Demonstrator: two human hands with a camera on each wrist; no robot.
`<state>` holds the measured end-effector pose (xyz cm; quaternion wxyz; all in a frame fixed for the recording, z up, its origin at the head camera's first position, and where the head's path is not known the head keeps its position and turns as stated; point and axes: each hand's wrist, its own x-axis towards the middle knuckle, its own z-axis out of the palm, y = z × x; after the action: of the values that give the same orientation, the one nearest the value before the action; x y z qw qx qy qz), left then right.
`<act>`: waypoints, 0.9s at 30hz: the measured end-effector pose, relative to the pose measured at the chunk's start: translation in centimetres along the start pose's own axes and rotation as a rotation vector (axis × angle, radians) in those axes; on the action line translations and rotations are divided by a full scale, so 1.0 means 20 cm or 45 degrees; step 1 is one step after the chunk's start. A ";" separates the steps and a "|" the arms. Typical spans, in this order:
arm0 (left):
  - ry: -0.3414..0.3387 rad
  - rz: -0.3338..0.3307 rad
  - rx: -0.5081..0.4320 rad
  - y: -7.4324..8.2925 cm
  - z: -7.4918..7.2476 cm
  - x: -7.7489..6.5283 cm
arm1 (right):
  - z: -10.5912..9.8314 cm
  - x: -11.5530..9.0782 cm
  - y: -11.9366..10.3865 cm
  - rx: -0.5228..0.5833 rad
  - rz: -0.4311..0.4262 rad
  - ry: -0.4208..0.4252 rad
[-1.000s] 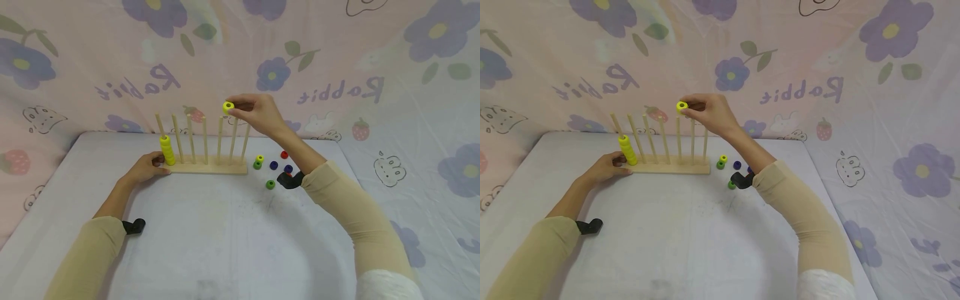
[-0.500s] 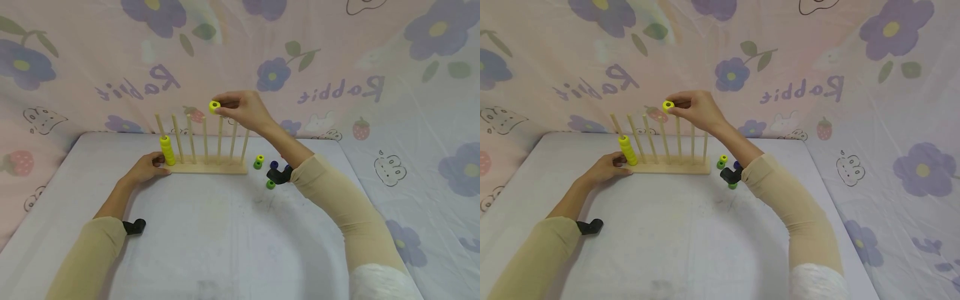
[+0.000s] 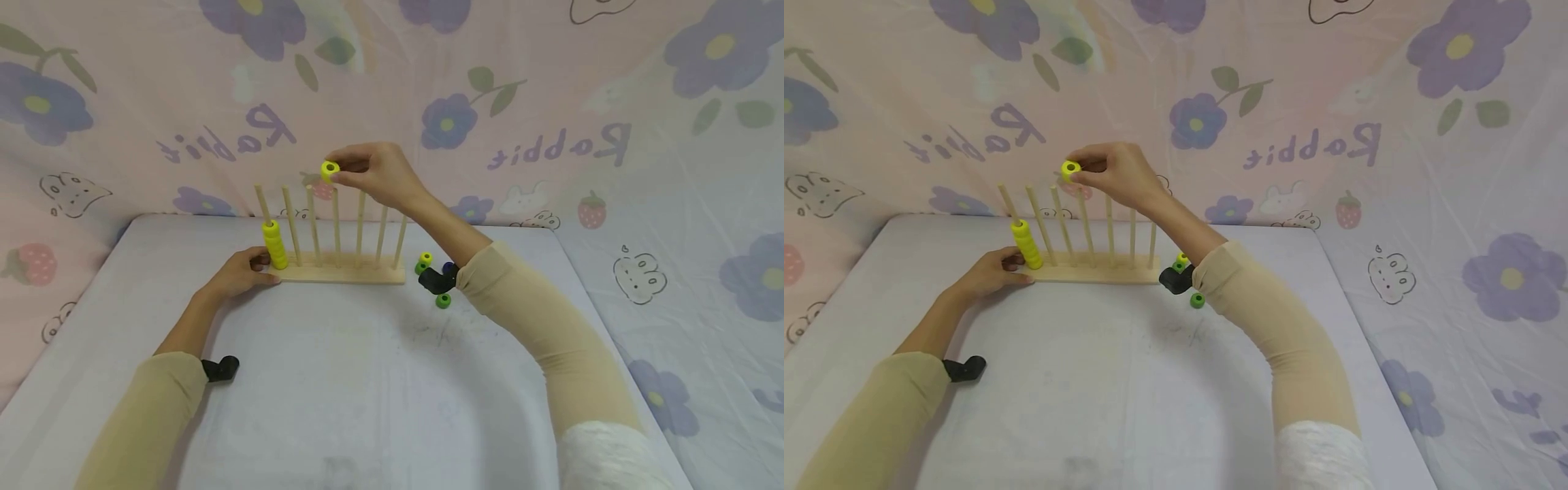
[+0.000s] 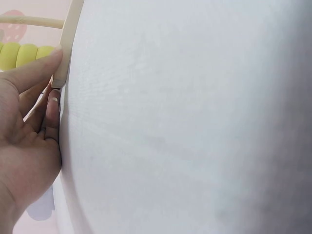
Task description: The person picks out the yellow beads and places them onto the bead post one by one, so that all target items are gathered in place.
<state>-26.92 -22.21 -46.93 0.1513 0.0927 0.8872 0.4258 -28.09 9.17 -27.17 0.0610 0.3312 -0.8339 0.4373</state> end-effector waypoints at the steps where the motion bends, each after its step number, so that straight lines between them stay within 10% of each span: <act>1: 0.000 0.001 -0.001 0.00 0.00 0.00 | 0.01 0.01 0.00 0.002 -0.001 -0.001; 27: 0.000 0.001 -0.002 -0.01 0.00 0.01 | 0.21 0.19 -0.07 0.156 0.096 -0.096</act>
<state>-27.09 -22.25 -47.03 0.1512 0.0930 0.8869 0.4265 -29.50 3.53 -27.22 -0.0073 0.3190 -0.8192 0.4766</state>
